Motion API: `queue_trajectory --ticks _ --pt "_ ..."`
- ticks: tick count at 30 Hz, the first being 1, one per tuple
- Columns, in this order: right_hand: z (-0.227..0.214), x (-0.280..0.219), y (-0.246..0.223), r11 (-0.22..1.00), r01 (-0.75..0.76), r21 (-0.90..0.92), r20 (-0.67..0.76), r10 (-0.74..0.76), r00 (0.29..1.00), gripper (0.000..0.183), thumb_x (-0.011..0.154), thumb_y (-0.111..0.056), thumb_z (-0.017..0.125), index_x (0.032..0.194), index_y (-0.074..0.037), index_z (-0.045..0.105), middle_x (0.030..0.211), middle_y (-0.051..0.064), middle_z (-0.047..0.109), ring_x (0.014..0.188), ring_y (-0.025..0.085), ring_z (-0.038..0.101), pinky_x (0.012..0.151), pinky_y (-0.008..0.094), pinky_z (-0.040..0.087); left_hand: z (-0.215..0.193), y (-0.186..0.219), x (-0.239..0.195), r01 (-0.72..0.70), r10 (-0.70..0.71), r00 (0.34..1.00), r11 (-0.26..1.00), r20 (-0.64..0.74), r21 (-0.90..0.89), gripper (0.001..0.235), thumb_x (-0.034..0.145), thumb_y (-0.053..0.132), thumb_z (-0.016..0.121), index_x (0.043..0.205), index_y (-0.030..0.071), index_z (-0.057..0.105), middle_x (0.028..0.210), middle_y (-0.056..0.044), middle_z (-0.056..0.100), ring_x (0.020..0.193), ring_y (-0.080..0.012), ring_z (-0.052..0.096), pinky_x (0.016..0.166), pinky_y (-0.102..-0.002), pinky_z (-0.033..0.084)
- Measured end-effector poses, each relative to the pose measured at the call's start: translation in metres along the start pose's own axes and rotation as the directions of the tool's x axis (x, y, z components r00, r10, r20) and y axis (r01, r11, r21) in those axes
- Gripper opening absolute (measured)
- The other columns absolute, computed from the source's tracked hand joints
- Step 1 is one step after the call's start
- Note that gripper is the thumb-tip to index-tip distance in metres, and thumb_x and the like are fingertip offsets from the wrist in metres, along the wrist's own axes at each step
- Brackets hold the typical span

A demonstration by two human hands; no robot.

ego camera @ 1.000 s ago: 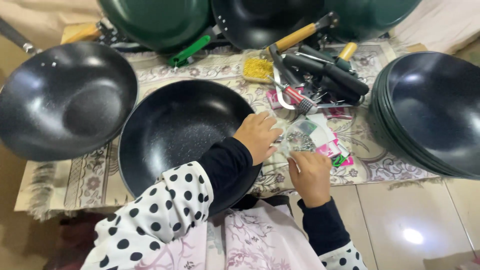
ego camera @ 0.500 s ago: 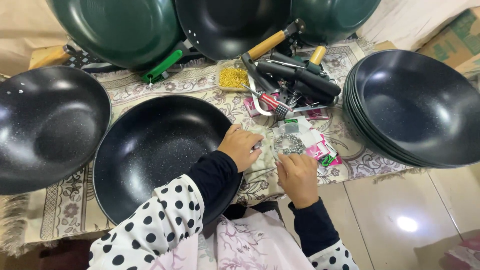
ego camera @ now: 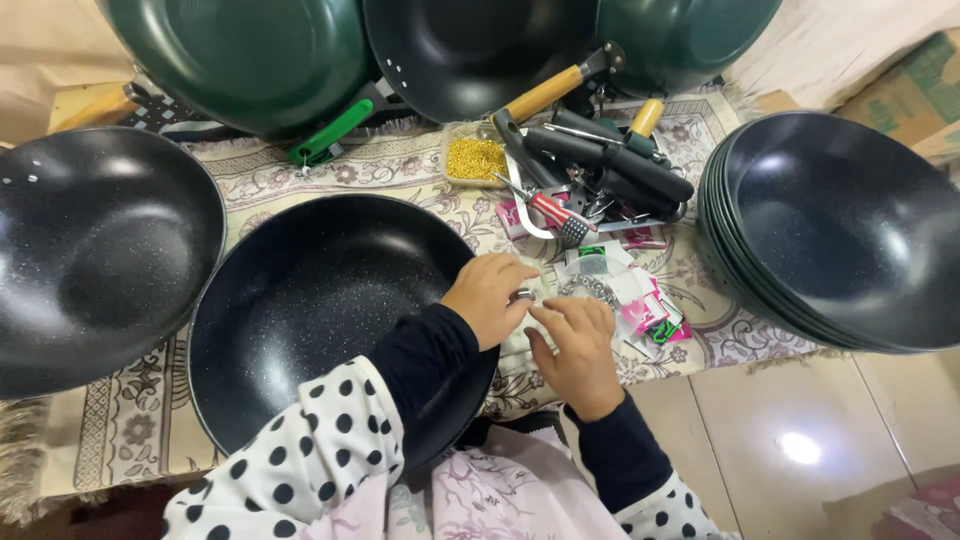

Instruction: Assembling handles onto woks using a screwdriver

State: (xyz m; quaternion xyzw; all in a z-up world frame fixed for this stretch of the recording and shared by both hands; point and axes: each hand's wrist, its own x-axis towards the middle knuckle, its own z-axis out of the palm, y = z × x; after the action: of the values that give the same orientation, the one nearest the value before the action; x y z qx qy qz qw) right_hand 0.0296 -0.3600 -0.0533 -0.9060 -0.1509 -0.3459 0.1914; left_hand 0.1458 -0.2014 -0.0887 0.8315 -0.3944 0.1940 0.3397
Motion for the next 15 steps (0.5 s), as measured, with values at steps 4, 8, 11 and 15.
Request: queue_trajectory --ticks 4,8,11,15 --pt "0.003 0.021 0.012 0.999 0.047 0.009 0.051 -0.047 0.998 0.021 0.087 -0.021 0.077 0.106 -0.018 0.073 0.104 0.005 0.068 0.092 0.029 0.063 0.088 0.046 0.045 -0.030 0.009 0.008 -0.031 0.032 0.999 0.999 0.036 -0.013 0.041 0.075 0.036 0.079 0.112 0.021 0.070 0.103 -0.001 0.066 0.107 -0.0232 0.064 0.099 -0.041 0.046" --pt "0.015 0.038 0.048 0.973 -0.002 0.230 0.099 -0.022 0.995 0.023 0.084 -0.011 0.077 0.106 -0.016 0.076 0.098 0.007 0.071 0.090 0.033 0.066 0.082 0.046 0.048 -0.031 0.002 0.018 -0.061 0.061 0.995 0.998 0.073 -0.007 0.042 0.074 0.037 0.079 0.111 0.020 0.070 0.104 -0.001 0.064 0.107 -0.0236 0.063 0.096 -0.041 0.046" --pt "0.008 0.065 0.099 0.964 -0.026 0.264 0.098 0.000 0.995 0.021 0.086 -0.009 0.075 0.107 -0.014 0.076 0.101 0.010 0.072 0.096 0.035 0.067 0.087 0.047 0.049 -0.027 -0.008 0.021 -0.081 0.082 0.993 0.997 0.088 -0.015 0.042 0.077 0.040 0.077 0.113 0.021 0.069 0.106 -0.001 0.063 0.109 -0.0231 0.062 0.097 -0.041 0.045" --pt "0.000 0.103 0.193 0.995 0.049 -0.081 0.092 -0.042 0.995 0.020 0.086 -0.009 0.077 0.105 -0.014 0.075 0.095 0.007 0.070 0.091 0.032 0.066 0.083 0.044 0.050 -0.015 -0.018 0.016 -0.093 0.095 0.992 0.995 0.086 -0.022 0.039 0.078 0.041 0.075 0.112 0.022 0.069 0.107 -0.002 0.064 0.114 -0.0250 0.061 0.101 -0.043 0.044"
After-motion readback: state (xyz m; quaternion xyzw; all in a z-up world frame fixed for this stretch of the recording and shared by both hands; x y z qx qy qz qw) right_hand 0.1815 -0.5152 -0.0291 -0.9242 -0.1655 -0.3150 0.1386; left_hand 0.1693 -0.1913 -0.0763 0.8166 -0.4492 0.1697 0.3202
